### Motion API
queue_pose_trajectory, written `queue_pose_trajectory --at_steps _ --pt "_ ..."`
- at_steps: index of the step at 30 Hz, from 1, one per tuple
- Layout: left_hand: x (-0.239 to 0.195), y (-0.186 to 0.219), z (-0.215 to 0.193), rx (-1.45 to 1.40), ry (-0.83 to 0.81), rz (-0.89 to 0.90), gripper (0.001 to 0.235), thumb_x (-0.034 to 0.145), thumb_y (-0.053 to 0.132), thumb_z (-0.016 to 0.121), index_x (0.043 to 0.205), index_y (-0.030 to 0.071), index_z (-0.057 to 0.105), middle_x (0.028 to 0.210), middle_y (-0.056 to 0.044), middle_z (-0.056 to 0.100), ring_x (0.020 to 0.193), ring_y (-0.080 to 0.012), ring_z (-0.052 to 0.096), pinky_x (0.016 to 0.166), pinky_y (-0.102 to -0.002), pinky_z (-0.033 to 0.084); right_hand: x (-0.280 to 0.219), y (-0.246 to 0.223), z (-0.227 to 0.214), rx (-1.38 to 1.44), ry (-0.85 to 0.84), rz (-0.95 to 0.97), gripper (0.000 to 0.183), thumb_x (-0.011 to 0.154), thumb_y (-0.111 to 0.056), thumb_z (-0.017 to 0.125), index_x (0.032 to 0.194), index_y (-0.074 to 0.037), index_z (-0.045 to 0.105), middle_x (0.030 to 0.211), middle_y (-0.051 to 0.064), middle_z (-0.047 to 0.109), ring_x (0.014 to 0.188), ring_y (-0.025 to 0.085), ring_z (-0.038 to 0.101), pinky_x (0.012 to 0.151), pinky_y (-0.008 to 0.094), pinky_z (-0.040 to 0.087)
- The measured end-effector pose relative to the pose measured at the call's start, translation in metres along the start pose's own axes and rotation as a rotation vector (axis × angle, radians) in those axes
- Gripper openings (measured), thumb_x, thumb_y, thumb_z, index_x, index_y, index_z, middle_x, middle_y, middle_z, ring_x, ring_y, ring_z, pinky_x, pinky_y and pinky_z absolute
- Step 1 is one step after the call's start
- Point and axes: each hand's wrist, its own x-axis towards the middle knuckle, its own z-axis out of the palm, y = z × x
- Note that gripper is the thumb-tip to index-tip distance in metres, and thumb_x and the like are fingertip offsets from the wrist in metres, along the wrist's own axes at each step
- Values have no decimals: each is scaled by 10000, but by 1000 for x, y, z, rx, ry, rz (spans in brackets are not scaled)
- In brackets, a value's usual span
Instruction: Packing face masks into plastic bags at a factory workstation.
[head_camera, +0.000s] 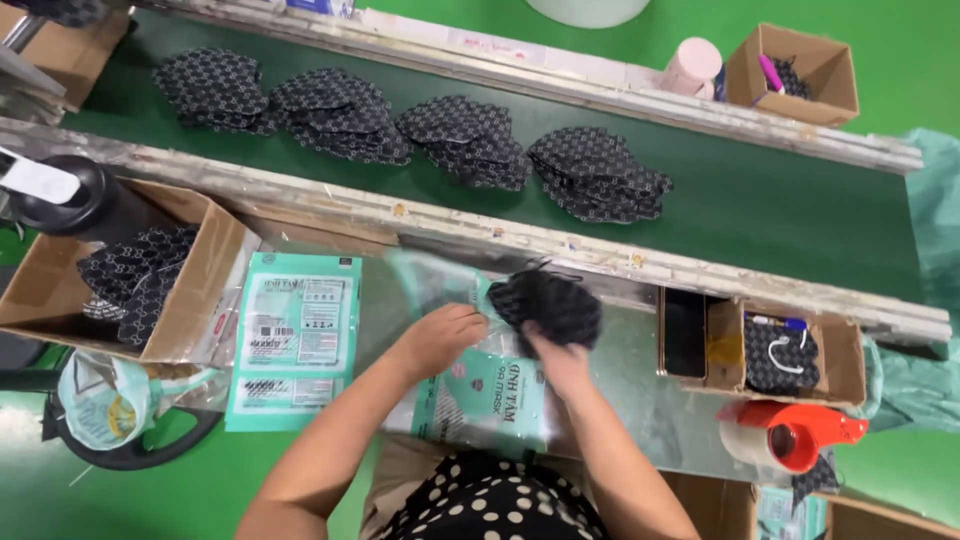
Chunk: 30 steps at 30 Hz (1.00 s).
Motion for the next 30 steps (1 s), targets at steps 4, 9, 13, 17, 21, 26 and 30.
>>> queue_pose_trajectory --at_steps 4,9,13,17,21,26,30 --pt "12 18 -6 -119 -35 -2 257 863 83 602 1119 70 623 1242 -102 682 1191 -316 625 1057 -421 475 3 53 8 -23 -356 -497 266 923 -143 724 1153 -10 729 1053 57 764 963 170 693 867 327 563" --pt "40 31 -35 -8 426 -294 587 828 353 720 1200 -84 597 1307 -270 599 1224 -439 563 1073 -479 371 -5 57 5 157 -318 -416 294 929 -117 704 1201 -8 689 1107 32 719 998 147 650 899 315 531" --pt "32 7 -14 -195 250 -568 155 959 255 678 934 107 718 994 -60 727 1065 -277 647 1030 -460 378 -13 15 -1 374 -341 -268 297 975 -164 628 1257 -70 633 1154 -12 716 1032 108 641 931 292 517" --pt "58 48 -35 -93 295 -504 90 886 173 665 866 166 752 932 -21 746 1065 -259 653 1019 -501 354 -42 -25 -9 -15 -556 -383 221 986 -149 670 1176 -51 725 1073 25 729 961 127 638 867 318 553" --pt "66 56 -26 -94 186 -142 41 833 183 676 857 163 703 913 -25 712 1042 -276 651 1020 -532 368 -64 -70 -11 -850 -639 -564 275 834 -215 851 1052 -75 761 1054 117 743 948 250 714 837 363 515" --pt "53 32 -33 -86 342 -638 223 1030 202 651 849 76 621 893 -92 656 966 -322 622 987 -438 428 -44 -58 -41 -188 -651 -850 198 822 -63 813 995 -15 728 1094 151 667 1039 261 645 925 400 500" --pt "73 64 -66 -336 44 -381 142 912 222 691 894 81 677 927 -77 713 928 -290 655 902 -425 419 -57 -63 -33 -273 -245 -719 193 864 -105 778 1028 -51 692 1066 74 723 1025 169 676 930 340 534"
